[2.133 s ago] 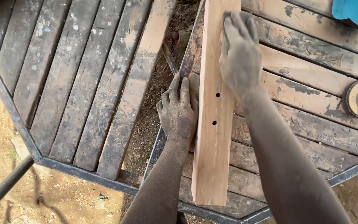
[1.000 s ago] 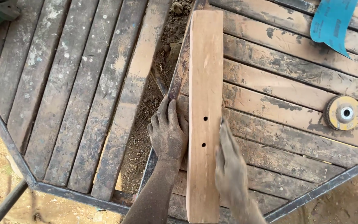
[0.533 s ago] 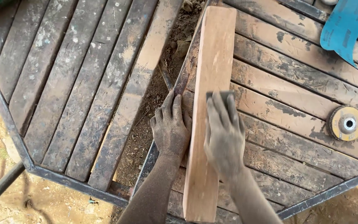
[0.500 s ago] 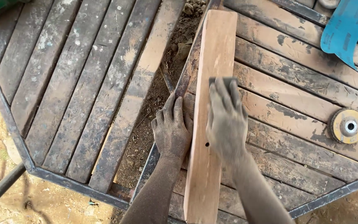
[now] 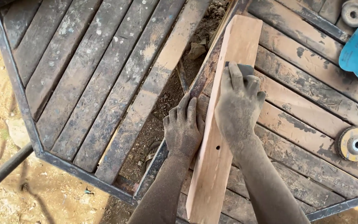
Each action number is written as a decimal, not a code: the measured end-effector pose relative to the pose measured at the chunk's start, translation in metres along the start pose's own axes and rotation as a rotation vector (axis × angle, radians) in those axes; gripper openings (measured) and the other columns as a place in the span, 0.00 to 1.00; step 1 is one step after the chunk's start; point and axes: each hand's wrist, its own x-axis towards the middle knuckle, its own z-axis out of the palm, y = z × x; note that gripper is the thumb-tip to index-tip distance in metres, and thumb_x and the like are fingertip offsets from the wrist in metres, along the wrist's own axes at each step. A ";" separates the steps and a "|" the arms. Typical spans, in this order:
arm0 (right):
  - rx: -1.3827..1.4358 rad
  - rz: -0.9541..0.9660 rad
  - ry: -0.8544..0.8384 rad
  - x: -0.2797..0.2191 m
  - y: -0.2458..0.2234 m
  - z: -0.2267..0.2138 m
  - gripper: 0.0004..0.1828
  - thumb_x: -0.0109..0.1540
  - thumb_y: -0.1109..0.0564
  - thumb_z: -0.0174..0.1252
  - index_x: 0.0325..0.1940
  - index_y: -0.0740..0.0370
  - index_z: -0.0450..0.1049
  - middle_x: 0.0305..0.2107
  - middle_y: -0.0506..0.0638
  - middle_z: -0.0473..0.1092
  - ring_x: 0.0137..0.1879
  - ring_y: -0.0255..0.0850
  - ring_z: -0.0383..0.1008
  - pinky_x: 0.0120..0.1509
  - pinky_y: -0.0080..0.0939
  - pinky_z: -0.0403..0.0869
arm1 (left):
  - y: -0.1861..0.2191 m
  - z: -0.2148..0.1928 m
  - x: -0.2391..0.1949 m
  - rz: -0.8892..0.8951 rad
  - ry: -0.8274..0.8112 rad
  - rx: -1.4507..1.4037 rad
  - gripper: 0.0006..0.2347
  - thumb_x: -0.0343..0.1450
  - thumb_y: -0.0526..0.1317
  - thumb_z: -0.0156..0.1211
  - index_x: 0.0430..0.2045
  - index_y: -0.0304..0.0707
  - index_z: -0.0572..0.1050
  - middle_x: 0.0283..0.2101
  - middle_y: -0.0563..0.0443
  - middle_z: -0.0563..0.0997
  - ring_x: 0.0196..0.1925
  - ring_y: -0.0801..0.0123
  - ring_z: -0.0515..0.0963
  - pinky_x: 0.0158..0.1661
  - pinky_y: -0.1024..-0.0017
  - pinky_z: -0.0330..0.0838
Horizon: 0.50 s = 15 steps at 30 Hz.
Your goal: Sanding a wooden beam by hand using sandpaper on a metal workbench.
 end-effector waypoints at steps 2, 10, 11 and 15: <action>-0.103 -0.088 0.081 -0.029 -0.004 -0.021 0.32 0.62 0.57 0.57 0.72 0.47 0.66 0.72 0.44 0.55 0.68 0.54 0.57 0.60 0.64 0.65 | -0.001 -0.004 -0.002 -0.011 -0.015 -0.009 0.18 0.69 0.46 0.58 0.53 0.48 0.75 0.59 0.50 0.74 0.51 0.60 0.78 0.44 0.63 0.72; -0.230 -0.282 0.237 -0.017 0.013 -0.024 0.31 0.58 0.62 0.56 0.67 0.51 0.72 0.69 0.43 0.60 0.57 0.51 0.64 0.46 0.52 0.70 | -0.003 -0.001 -0.005 -0.009 -0.008 -0.017 0.18 0.68 0.47 0.58 0.53 0.48 0.75 0.59 0.51 0.74 0.50 0.60 0.77 0.44 0.63 0.72; -0.205 -0.278 0.196 -0.021 0.011 -0.028 0.31 0.59 0.64 0.55 0.68 0.51 0.72 0.69 0.43 0.59 0.56 0.51 0.64 0.46 0.51 0.70 | -0.003 -0.001 -0.008 -0.006 -0.007 -0.019 0.19 0.68 0.47 0.58 0.54 0.48 0.74 0.59 0.50 0.74 0.50 0.60 0.77 0.44 0.63 0.72; -0.198 -0.293 0.128 -0.045 0.023 -0.022 0.35 0.56 0.62 0.57 0.69 0.52 0.69 0.71 0.42 0.57 0.58 0.50 0.62 0.47 0.51 0.68 | -0.002 -0.003 0.000 -0.004 0.016 -0.017 0.19 0.67 0.46 0.58 0.52 0.47 0.76 0.58 0.49 0.75 0.49 0.59 0.78 0.43 0.62 0.72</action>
